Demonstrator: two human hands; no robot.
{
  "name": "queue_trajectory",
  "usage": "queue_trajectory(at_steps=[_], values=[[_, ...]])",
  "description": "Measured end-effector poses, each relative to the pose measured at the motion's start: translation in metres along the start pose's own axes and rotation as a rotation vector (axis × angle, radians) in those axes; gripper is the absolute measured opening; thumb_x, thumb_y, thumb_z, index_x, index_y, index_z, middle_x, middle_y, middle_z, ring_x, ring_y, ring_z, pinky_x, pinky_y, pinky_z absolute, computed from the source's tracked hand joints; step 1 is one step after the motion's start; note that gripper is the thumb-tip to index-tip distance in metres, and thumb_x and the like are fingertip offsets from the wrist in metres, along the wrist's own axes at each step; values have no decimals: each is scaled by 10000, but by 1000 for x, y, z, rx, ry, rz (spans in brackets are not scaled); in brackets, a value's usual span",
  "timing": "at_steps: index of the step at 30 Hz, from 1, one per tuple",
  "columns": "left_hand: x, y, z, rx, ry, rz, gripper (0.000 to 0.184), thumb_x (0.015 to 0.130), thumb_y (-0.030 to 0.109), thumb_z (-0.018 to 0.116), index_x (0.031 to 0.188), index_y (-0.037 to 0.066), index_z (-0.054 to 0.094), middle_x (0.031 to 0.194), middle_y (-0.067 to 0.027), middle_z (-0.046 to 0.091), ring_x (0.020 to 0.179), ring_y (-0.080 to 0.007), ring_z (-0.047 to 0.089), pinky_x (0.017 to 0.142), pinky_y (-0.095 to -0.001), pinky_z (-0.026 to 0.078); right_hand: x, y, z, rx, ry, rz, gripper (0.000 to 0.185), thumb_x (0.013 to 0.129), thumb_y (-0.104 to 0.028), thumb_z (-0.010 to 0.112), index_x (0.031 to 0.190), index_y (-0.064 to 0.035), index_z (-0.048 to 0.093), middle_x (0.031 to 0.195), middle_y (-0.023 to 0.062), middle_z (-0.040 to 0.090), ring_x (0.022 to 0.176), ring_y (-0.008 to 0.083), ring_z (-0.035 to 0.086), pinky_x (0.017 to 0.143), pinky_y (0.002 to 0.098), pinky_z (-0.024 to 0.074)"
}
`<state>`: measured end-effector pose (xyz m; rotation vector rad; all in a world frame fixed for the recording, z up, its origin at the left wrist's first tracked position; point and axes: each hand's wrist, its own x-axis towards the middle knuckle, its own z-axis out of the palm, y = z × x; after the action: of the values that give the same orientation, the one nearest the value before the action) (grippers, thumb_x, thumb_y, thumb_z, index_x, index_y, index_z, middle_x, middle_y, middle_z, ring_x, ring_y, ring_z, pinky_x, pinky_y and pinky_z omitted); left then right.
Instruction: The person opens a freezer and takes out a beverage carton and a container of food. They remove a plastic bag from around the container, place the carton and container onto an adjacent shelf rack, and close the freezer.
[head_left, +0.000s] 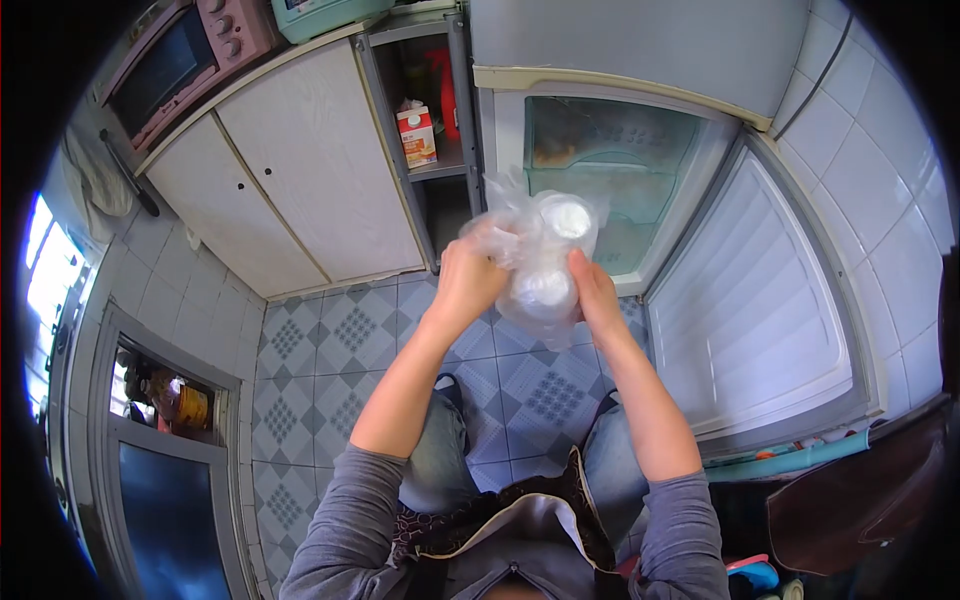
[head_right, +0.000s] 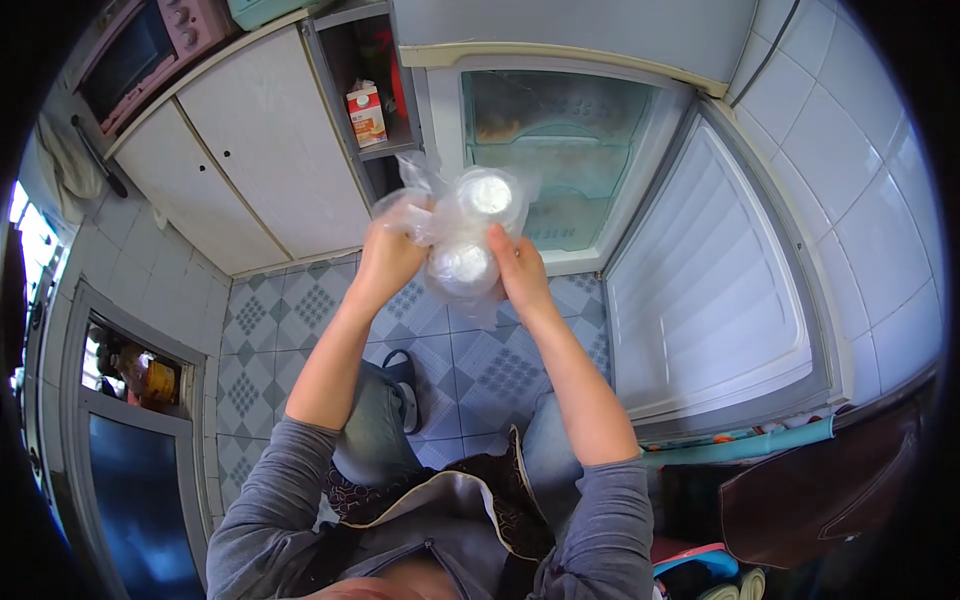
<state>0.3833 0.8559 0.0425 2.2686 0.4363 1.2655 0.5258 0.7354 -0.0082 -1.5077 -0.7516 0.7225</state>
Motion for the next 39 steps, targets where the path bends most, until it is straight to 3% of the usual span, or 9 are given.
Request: queue_trajectory(at_steps=[6,11,15,18,26,31,33,37,39], values=[[-10,15,15,-13,-205,-334,238,801,235,580,840,1,600,733,-232,592,729,-430,557,640,-432,465,-16,-29,11,-829,424,-128,676,781,-587,544,1013,43,465,756,200,615,708,291,623,560,381,472],[-20,10,35,131,-196,-340,321,825,292,575,850,-28,579,733,-237,601,732,-388,601,655,-427,459,-25,-45,25,-904,458,-157,577,792,-497,576,1007,25,452,764,237,600,693,380,593,583,458,448],[-19,-20,51,-379,-123,-510,398,855,343,556,897,-52,571,746,-182,628,740,-280,626,651,-397,461,-29,-42,35,-946,603,-526,440,825,-390,576,1013,-3,481,791,172,604,705,358,578,603,448,444],[-13,-15,36,-1123,-377,-917,409,906,371,483,1098,13,527,988,-94,598,874,-165,595,753,-317,490,-38,-47,46,-900,389,-677,338,845,-319,563,1005,-21,548,862,121,600,775,327,559,646,417,446],[-14,-34,48,-1287,-259,-1026,541,879,413,510,1161,-46,464,1075,-167,561,938,-225,584,780,-335,485,-36,-46,21,-608,231,-793,252,846,-186,568,1020,-9,611,959,115,581,852,275,538,743,324,439],[-5,-36,34,-1333,-154,-1036,532,879,355,525,1197,-59,424,1136,-178,535,1016,-232,553,849,-327,454,-110,-64,-21,-538,784,-897,260,842,-101,549,1075,13,574,1031,129,568,966,232,523,847,340,411],[-4,-57,32,-981,-21,-832,554,883,319,520,1233,-82,368,1184,-177,509,1069,-231,520,893,-312,418,-145,-39,-59,-648,1160,-920,323,853,-125,547,1137,26,518,1079,126,535,976,238,496,873,343,387],[2,-77,25,-482,341,-570,523,910,296,479,1305,-16,335,1231,-114,491,1113,-177,479,933,-281,373,-217,5,-148,-1219,1744,-702,442,856,-209,573,1205,36,456,1181,148,481,1049,279,461,896,361,372],[4,-76,6,-586,285,-565,521,909,292,481,1313,0,331,1225,-110,494,1110,-182,480,929,-283,373,-244,71,-233,-2226,1924,-247,484,877,-262,544,1233,44,423,1178,166,480,1059,293,459,917,363,354]])
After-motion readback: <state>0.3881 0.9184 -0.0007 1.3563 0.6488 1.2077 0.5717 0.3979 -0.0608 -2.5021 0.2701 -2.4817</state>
